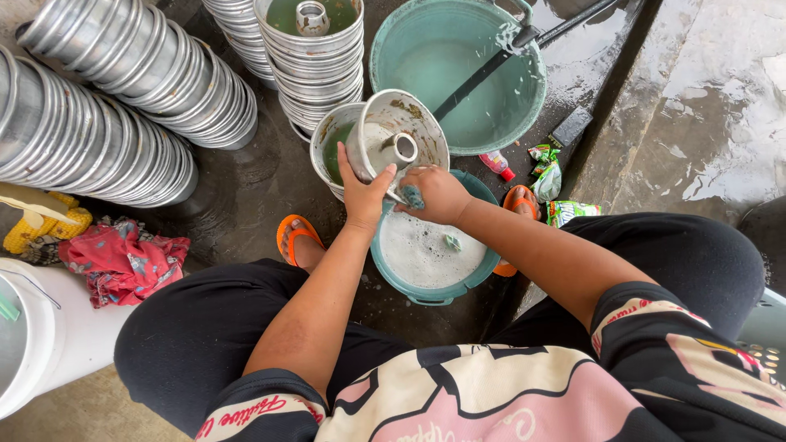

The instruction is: The person scrubs metal cylindrical parts with a sponge in a soapy basin, rinses them in a second basin, and places them back into stacks. The process is repeated for multiple parts.

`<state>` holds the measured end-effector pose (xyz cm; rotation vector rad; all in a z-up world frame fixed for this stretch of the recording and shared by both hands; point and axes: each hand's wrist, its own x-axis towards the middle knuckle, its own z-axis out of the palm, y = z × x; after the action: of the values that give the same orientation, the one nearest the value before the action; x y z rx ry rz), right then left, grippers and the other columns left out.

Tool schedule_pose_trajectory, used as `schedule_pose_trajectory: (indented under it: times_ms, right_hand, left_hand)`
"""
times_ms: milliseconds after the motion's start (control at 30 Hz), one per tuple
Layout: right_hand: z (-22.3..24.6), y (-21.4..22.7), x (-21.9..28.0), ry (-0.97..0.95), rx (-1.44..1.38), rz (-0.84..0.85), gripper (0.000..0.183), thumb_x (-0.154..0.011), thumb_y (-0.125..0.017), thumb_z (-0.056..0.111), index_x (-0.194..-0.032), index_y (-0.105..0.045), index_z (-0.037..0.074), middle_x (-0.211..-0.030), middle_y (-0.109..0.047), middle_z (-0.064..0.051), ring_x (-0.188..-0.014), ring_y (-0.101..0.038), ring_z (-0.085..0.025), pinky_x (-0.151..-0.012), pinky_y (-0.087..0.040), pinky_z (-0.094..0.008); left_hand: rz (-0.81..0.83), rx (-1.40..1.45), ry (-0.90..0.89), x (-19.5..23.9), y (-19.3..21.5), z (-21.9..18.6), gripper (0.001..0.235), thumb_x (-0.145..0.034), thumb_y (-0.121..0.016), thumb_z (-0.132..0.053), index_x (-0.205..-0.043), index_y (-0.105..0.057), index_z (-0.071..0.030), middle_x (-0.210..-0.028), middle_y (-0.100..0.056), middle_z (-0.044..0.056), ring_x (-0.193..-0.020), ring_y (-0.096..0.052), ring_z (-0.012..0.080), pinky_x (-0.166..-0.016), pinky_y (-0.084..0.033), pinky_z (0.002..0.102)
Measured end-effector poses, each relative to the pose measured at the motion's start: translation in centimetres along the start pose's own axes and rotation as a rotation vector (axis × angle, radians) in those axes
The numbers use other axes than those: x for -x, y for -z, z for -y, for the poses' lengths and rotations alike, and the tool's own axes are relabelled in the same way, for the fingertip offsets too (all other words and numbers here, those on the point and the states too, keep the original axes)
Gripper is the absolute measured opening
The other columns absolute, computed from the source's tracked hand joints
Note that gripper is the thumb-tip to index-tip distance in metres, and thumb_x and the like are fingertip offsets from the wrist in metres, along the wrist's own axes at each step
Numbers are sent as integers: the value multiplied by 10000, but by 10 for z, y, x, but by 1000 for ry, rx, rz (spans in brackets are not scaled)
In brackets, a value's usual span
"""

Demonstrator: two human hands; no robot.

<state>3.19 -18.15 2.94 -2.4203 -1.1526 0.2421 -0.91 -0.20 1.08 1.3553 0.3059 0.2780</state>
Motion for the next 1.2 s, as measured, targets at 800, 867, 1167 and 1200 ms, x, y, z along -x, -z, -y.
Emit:
schedule_pose_trajectory:
  times_ms: [800, 867, 1167, 1200]
  right_hand:
    - [-111, -272, 21, -551, 274, 776, 728, -910, -570, 46, -1560, -252, -40, -1709, -56, -184, -1412, -409, -413, -1007, -530, -480]
    - [-107, -275, 25, -449, 292, 739, 486, -939, -590, 109, -1402, -535, -29, -1491, -450, -233, -1312, -580, -366, -1045, -543, -429]
    - [-81, -182, 13, -1141, -837, 394, 450, -913, -666, 320, -1289, -595, 84, -1115, -683, -227, -902, -720, -357, -808, -654, -459]
    - [-81, -166, 9, -1173, -922, 355, 483, -900, -682, 353, -1263, -588, 49, -1104, -689, -230, -889, -721, -359, -789, -653, -472]
  left_hand:
    - [-278, 26, -171, -63, 31, -1, 903, -919, -747, -220, -1638, -217, -81, -1626, -389, 192, -1476, -426, 288, -1212, -347, 378]
    - [-256, 26, -192, -66, 30, 5, 891, -942, -747, -237, -1641, -221, -70, -1638, -374, 195, -1496, -402, 291, -1234, -317, 378]
    - [-221, 8, -218, -69, 40, 20, 880, -959, -734, -305, -1638, -231, -62, -1656, -344, 198, -1518, -370, 309, -1243, -294, 390]
    - [-225, 23, -217, -70, 41, 19, 883, -956, -736, -309, -1639, -231, -69, -1655, -343, 197, -1516, -373, 311, -1242, -299, 392]
